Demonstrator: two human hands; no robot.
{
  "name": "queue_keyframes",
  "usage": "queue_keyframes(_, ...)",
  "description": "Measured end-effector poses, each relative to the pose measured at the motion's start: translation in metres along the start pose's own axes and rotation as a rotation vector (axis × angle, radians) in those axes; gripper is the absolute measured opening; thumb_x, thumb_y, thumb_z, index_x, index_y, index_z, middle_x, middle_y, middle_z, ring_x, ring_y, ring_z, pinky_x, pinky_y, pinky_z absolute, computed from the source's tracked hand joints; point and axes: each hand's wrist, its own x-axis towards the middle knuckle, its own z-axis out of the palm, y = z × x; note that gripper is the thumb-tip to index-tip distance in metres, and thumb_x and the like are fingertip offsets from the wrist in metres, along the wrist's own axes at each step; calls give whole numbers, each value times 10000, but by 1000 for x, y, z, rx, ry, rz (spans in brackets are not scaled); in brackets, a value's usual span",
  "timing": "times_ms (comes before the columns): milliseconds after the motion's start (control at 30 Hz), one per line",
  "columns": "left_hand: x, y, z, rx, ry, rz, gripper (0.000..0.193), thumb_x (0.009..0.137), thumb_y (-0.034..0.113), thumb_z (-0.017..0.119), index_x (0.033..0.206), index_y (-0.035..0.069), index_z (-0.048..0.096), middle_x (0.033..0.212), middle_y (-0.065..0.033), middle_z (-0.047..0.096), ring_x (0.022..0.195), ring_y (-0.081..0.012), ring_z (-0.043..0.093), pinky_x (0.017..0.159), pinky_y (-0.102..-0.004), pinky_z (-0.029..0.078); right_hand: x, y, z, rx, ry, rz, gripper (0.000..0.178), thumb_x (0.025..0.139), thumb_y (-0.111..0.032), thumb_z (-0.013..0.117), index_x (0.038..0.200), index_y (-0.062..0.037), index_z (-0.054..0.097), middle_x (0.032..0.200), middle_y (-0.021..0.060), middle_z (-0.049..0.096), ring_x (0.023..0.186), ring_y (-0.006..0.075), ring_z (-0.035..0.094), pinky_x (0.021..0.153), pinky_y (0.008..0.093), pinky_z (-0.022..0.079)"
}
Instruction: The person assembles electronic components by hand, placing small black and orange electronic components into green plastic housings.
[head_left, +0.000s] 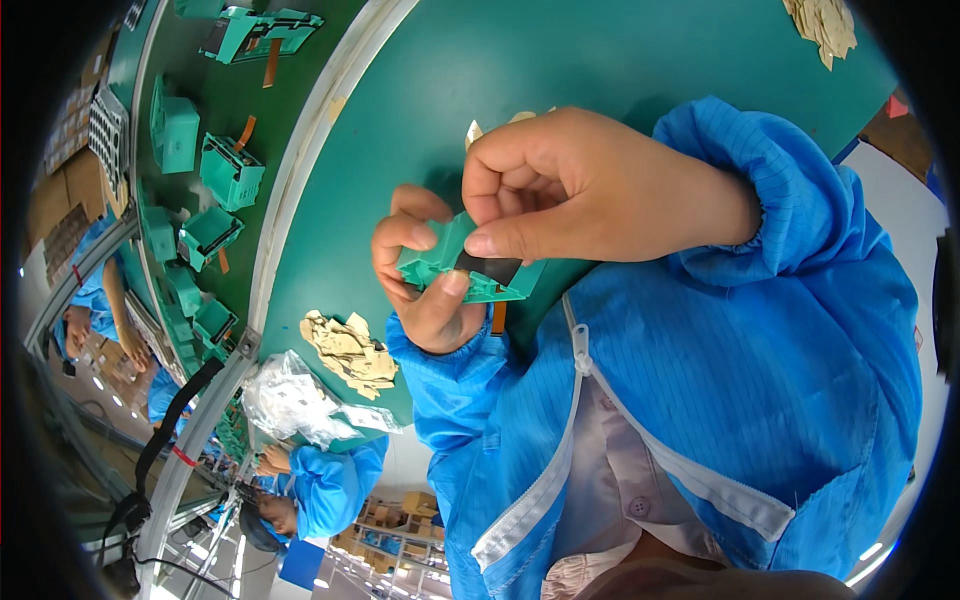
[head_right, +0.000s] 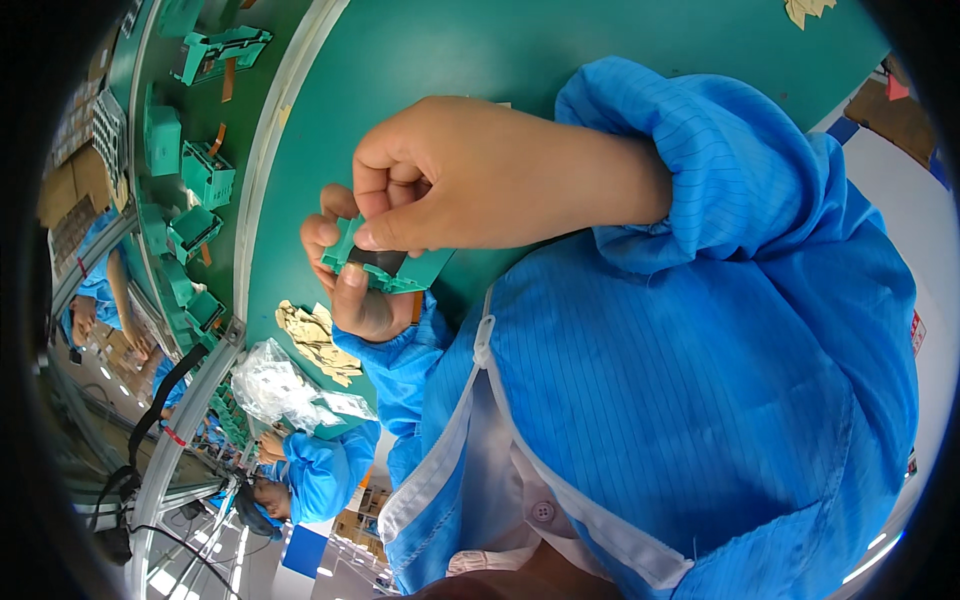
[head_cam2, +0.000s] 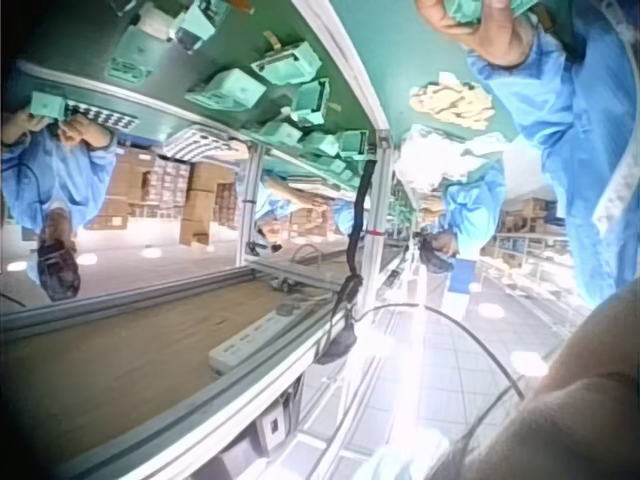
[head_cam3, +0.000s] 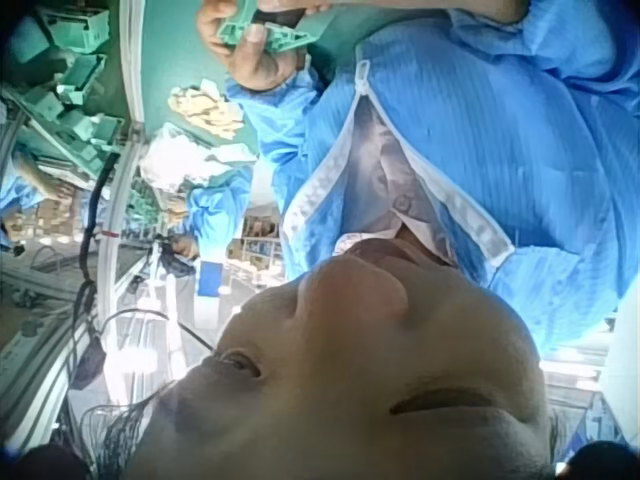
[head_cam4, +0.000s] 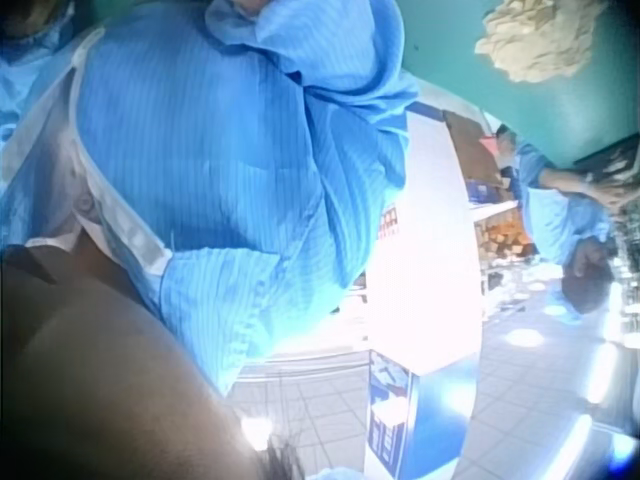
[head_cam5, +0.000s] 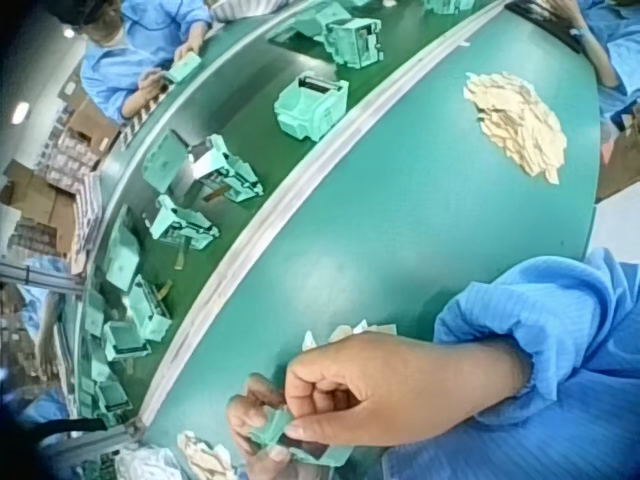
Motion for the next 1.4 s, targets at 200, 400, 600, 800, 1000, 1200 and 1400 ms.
queue_keyframes(200, 2, 1, 4, -19, -13, -10, 324, 719, 93, 778, 973, 68, 578, 973, -100, 495, 821, -161, 542, 764, -282, 476, -1, -4, 0, -7, -2, 2, 188, 927, -158, 709, 859, -28, 590, 686, -38, 514, 605, 16, 447, 533, 208, 347)
queue_keyframes(400, 3, 1, 8, -24, -9, -12, 330, 713, 97, 784, 970, 68, 579, 972, -101, 499, 827, -167, 545, 766, -292, 481, -3, -4, -2, -29, 30, -20, 252, 896, -257, 707, 843, -23, 633, 676, 24, 618, 607, 75, 543, 525, 265, 398)
queue_keyframes(600, 3, 1, 12, -11, 6, -3, 325, 708, 100, 787, 956, 69, 580, 960, -100, 503, 831, -172, 545, 764, -296, 482, -4, -4, -3, -40, 31, -13, 242, 894, -253, 707, 846, -27, 637, 670, 18, 623, 599, 73, 546, 520, 260, 394)
queue_keyframes(800, 5, 1, 16, -7, 5, -1, 317, 708, 94, 781, 951, 69, 580, 956, -101, 504, 822, -168, 541, 757, -293, 478, -5, -7, -6, -59, 33, -7, 243, 891, -265, 706, 852, -35, 640, 666, 17, 625, 594, 74, 553, 522, 260, 400)
queue_keyframes(1000, 8, 0, 18, 10, 3, 14, 313, 710, 91, 772, 960, 69, 584, 953, -99, 502, 817, -161, 535, 752, -284, 469, -6, -9, -8, -76, 42, -3, 239, 882, -267, 711, 854, -41, 639, 671, 15, 626, 598, 79, 560, 533, 258, 412)
queue_keyframes(1200, 8, 0, 21, 9, 24, 26, 329, 702, 103, 777, 969, 69, 588, 951, -97, 502, 811, -157, 527, 748, -279, 465, -7, -13, -9, 16, 40, 8, 203, 871, -225, 693, 849, -32, 634, 691, 25, 629, 616, 81, 566, 540, 259, 423)
queue_keyframes(1400, 10, -1, 23, -4, 30, 19, 342, 691, 108, 784, 968, 68, 587, 952, -98, 502, 814, -163, 530, 752, -281, 471, -10, -20, -13, 12, -6, 34, 96, 909, -86, 643, 913, -2, 599, 759, 12, 609, 659, 36, 524, 565, 210, 396)
